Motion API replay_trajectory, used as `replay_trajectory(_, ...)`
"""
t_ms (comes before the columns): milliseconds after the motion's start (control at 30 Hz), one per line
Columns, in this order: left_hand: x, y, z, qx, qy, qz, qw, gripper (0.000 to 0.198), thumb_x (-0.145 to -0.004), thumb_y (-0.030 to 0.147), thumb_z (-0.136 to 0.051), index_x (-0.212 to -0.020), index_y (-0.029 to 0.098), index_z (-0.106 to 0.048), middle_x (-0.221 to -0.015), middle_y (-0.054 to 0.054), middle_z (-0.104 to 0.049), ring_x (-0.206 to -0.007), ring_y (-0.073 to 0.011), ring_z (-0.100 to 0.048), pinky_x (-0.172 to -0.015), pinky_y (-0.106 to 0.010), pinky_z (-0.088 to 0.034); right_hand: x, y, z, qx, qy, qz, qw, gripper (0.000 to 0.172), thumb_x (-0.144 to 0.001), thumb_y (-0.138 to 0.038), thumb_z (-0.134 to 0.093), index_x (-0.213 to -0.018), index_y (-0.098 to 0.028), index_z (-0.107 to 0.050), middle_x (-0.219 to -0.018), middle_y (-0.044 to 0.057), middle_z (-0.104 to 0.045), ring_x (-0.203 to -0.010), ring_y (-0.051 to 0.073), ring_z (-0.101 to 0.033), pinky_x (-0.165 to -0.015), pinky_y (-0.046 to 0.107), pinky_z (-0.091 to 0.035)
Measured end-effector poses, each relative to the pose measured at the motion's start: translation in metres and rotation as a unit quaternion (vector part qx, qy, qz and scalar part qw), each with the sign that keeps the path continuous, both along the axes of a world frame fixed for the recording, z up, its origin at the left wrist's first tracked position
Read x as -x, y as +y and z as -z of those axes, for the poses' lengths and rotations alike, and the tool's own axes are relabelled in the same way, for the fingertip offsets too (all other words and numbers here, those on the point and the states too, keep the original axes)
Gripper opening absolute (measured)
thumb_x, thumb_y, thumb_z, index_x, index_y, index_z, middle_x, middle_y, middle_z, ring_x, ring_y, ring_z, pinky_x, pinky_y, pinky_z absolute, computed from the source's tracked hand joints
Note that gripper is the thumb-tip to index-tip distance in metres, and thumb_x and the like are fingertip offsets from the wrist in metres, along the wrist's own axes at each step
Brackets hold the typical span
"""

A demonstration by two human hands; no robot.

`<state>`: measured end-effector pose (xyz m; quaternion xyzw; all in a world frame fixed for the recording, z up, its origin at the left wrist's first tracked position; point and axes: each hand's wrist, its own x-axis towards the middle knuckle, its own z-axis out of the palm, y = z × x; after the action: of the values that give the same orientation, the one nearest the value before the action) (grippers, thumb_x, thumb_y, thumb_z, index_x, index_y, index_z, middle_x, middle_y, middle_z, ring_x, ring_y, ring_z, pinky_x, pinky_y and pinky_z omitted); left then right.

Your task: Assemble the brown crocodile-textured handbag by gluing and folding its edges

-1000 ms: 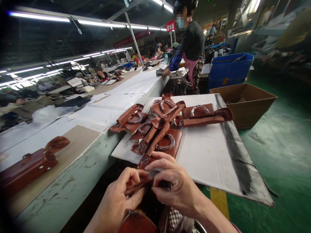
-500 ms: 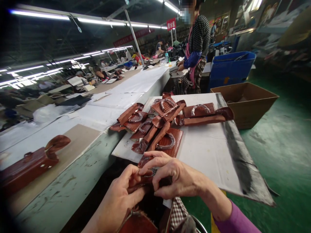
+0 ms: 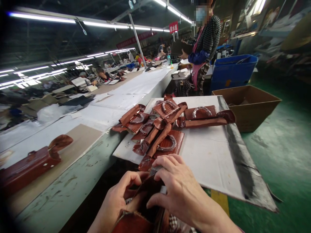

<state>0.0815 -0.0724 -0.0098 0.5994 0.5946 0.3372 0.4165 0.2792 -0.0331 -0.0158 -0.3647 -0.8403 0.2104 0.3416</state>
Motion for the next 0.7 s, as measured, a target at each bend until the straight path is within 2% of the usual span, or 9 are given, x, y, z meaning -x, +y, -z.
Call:
replay_trajectory(133,0.002,-0.007,0.009,-0.032,0.060,0.006,0.998,0.009,-0.080,0.026,-0.057,-0.077,0.023,-0.049,-0.100,-0.002,-0.072,-0.076,-0.0153,-0.067,-0.069,-0.022,-0.057,0.014,-0.004,0.007,-0.035,0.041,0.046,0.997,0.021,-0.069,-0.010,-0.081,-0.074,-0.016,-0.061,-0.106,0.008,-0.067,-0.104,0.029,-0.060,-0.097,0.051,-0.042)
replay_trajectory(233,0.003,-0.011,0.013,-0.071,0.085,0.016,0.994,0.007,-0.082,0.024,-0.054,-0.077,0.024,-0.049,-0.093,0.000,-0.071,-0.076,-0.0146,-0.067,-0.070,-0.021,-0.056,0.024,-0.008,0.016,-0.038,0.113,0.040,0.992,0.017,-0.076,-0.001,-0.064,-0.075,-0.017,-0.059,-0.103,0.007,-0.067,-0.105,0.025,-0.061,-0.097,0.047,-0.044)
replay_trajectory(300,0.003,-0.011,0.013,-0.075,0.080,0.014,0.994,0.009,-0.081,0.024,-0.055,-0.076,0.024,-0.048,-0.087,0.001,-0.070,-0.074,-0.0141,-0.066,-0.070,-0.021,-0.056,0.026,-0.010,0.021,-0.007,0.162,0.016,0.987,0.018,-0.079,0.000,-0.057,-0.076,-0.018,-0.059,-0.100,0.006,-0.066,-0.108,0.023,-0.060,-0.095,0.042,-0.047)
replay_trajectory(400,0.003,-0.011,0.011,-0.041,0.038,-0.001,0.998,0.013,-0.079,0.023,-0.058,-0.074,0.023,-0.046,-0.087,-0.001,-0.070,-0.069,-0.0133,-0.066,-0.068,-0.021,-0.057,0.022,-0.009,0.022,0.053,0.200,-0.034,0.978,0.018,-0.080,-0.002,-0.059,-0.076,-0.019,-0.061,-0.097,0.004,-0.065,-0.114,0.022,-0.057,-0.097,0.039,-0.047)
replay_trajectory(567,0.004,-0.009,0.002,0.017,-0.043,-0.004,0.999,0.020,-0.078,0.020,-0.061,-0.074,0.023,-0.041,-0.097,-0.005,-0.071,-0.083,-0.0172,-0.070,-0.072,-0.023,-0.057,0.011,0.000,0.010,0.099,0.171,-0.139,0.971,0.018,-0.080,-0.002,-0.067,-0.076,-0.020,-0.064,-0.107,0.002,-0.064,-0.132,0.024,-0.041,-0.110,0.042,-0.035)
replay_trajectory(700,0.004,-0.007,-0.007,0.058,-0.037,0.013,0.998,0.020,-0.078,0.016,-0.061,-0.077,0.023,-0.042,-0.086,-0.002,-0.070,-0.079,-0.0186,-0.070,-0.072,-0.026,-0.056,0.004,0.008,0.004,0.129,0.151,-0.200,0.960,0.014,-0.082,-0.007,-0.070,-0.076,-0.019,-0.066,-0.109,0.003,-0.063,-0.132,0.023,-0.041,-0.111,0.042,-0.035)
